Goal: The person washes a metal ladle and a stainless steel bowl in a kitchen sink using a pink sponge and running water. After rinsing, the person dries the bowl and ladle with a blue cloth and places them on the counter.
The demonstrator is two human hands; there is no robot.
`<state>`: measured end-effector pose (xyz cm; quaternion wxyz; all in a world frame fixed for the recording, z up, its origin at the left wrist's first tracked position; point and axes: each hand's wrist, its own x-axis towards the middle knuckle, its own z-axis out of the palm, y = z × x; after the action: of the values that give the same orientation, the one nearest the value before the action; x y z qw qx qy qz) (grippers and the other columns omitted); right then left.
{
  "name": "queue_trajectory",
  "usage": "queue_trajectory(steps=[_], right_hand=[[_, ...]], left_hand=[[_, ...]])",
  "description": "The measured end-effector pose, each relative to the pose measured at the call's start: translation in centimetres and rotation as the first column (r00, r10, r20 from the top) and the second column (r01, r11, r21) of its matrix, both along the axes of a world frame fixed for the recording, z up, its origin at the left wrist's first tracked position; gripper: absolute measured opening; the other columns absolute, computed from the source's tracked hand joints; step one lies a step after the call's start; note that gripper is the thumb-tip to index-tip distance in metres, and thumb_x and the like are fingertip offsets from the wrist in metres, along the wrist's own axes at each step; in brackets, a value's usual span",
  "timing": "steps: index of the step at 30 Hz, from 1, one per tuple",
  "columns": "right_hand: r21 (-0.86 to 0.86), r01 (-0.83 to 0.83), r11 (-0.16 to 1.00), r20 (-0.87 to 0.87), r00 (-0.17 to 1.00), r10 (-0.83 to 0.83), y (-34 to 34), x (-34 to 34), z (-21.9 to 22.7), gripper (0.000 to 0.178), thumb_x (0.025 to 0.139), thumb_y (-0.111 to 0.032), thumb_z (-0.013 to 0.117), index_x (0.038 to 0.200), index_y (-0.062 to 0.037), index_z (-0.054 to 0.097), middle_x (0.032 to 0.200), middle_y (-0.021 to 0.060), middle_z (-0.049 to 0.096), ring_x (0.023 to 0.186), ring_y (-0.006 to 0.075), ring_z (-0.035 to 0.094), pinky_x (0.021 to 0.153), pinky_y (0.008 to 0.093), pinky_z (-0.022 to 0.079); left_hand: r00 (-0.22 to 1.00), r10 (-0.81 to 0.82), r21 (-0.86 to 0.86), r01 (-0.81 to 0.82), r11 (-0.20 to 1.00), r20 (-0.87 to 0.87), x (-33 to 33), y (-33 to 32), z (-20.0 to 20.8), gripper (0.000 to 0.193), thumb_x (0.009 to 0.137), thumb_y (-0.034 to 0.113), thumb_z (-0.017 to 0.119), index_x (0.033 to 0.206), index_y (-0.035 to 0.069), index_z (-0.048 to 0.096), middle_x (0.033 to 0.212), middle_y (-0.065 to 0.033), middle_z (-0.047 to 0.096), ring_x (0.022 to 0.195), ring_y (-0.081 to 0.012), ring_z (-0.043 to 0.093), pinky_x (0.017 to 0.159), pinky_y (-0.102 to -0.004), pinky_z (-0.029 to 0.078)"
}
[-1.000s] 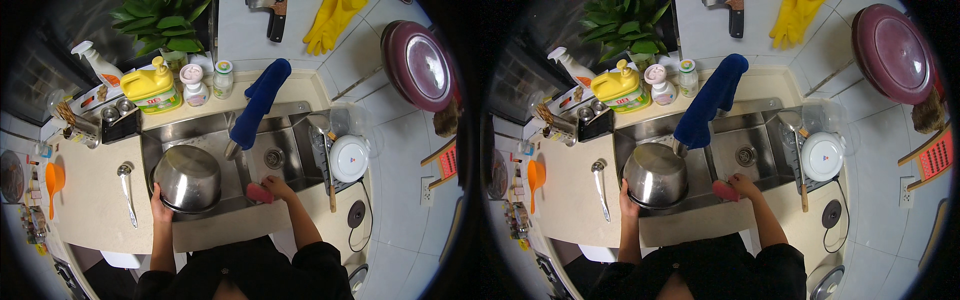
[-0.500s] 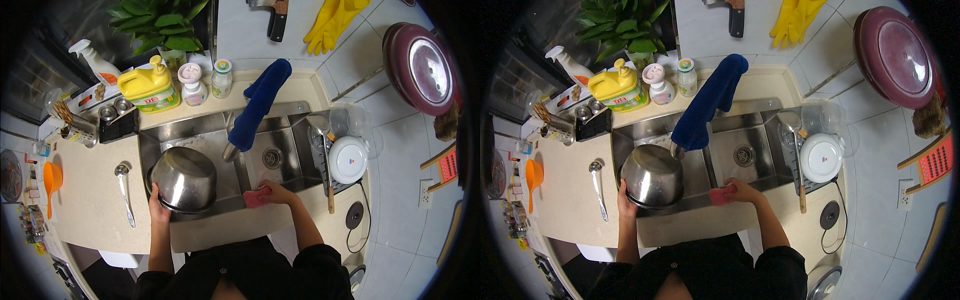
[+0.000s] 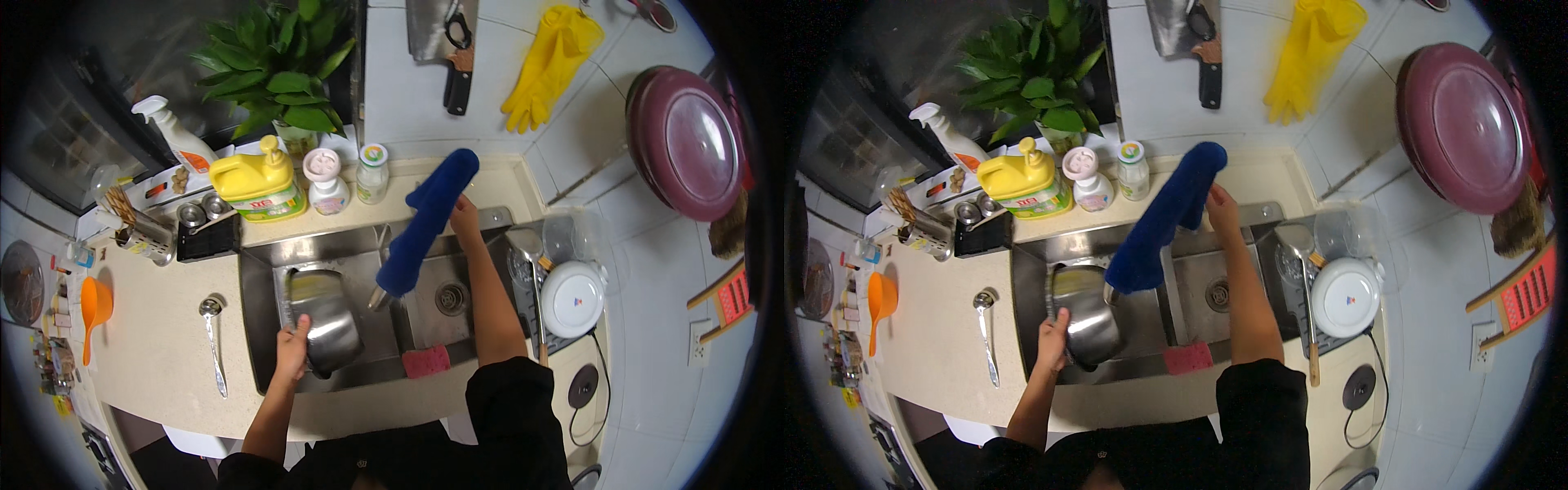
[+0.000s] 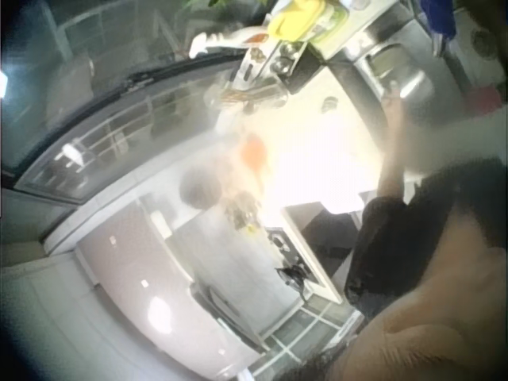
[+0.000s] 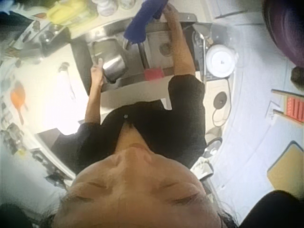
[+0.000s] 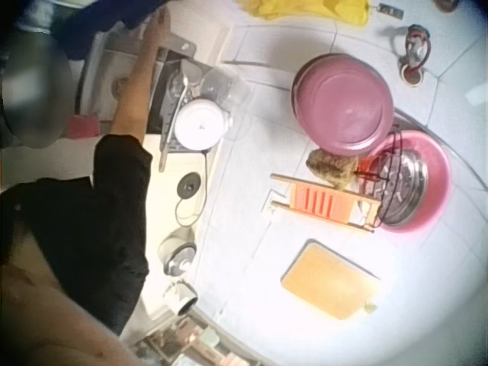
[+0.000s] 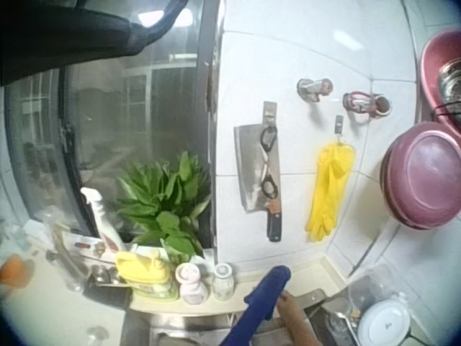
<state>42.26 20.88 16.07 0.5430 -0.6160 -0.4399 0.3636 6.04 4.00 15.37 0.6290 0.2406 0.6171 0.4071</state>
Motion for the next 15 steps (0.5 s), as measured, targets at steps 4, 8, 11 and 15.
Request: queue_trajectory(steps=[4,8,11,15], right_hand=[[-0.022,-0.342,0.939,0.16,0.926,0.341,4.5,3.3,-3.0,0.029,0.08,-0.015,0.057,0.105,-0.0011,0.054,0.097,0.0073,0.059,0.09,0.0151,0.053,0.08,0.0266,0.041],[-0.015,-0.48,0.877,0.021,0.877,0.48,6.0,2.1,-1.7,0.031,0.079,-0.014,0.059,0.106,-0.0022,0.053,0.105,0.0076,0.057,0.097,0.0158,0.051,0.085,0.0297,0.041],[-0.066,-0.626,0.777,-0.007,0.779,0.627,7.6,3.0,-2.6,0.026,0.079,-0.014,0.059,0.102,-0.0027,0.055,0.101,0.0062,0.057,0.091,0.0139,0.052,0.081,0.0272,0.041],[-0.12,-0.667,0.735,-0.006,0.741,0.671,8.7,2.6,-2.6,0.019,0.08,-0.014,0.059,0.096,-0.0035,0.058,0.091,0.003,0.057,0.079,0.0099,0.053,0.074,0.0231,0.043]], left_hand=[[0.98,-0.182,0.138,0.191,0.972,-0.074,2.7,1.1,-0.3,0.031,0.086,0.03,0.054,0.085,-0.001,0.059,0.075,-0.0001,0.056,0.067,-0.0075,0.047,0.061,-0.0217,0.04],[0.935,-0.291,0.127,0.319,0.939,-0.201,3.2,1.6,-1.2,0.029,0.086,0.028,0.055,0.081,0.0,0.058,0.068,0.0017,0.052,0.063,-0.0058,0.042,0.057,-0.0214,0.037],[0.896,-0.344,0.176,0.401,0.899,-0.281,4.3,2.0,-1.8,0.025,0.086,0.025,0.056,0.078,0.001,0.056,0.062,0.0035,0.047,0.059,-0.0047,0.038,0.053,-0.0214,0.035],[0.902,-0.35,0.268,0.412,0.871,-0.252,5.8,2.3,-2.1,0.02,0.086,0.019,0.056,0.075,0.002,0.054,0.056,0.0053,0.041,0.055,-0.004,0.035,0.048,-0.0219,0.031]])
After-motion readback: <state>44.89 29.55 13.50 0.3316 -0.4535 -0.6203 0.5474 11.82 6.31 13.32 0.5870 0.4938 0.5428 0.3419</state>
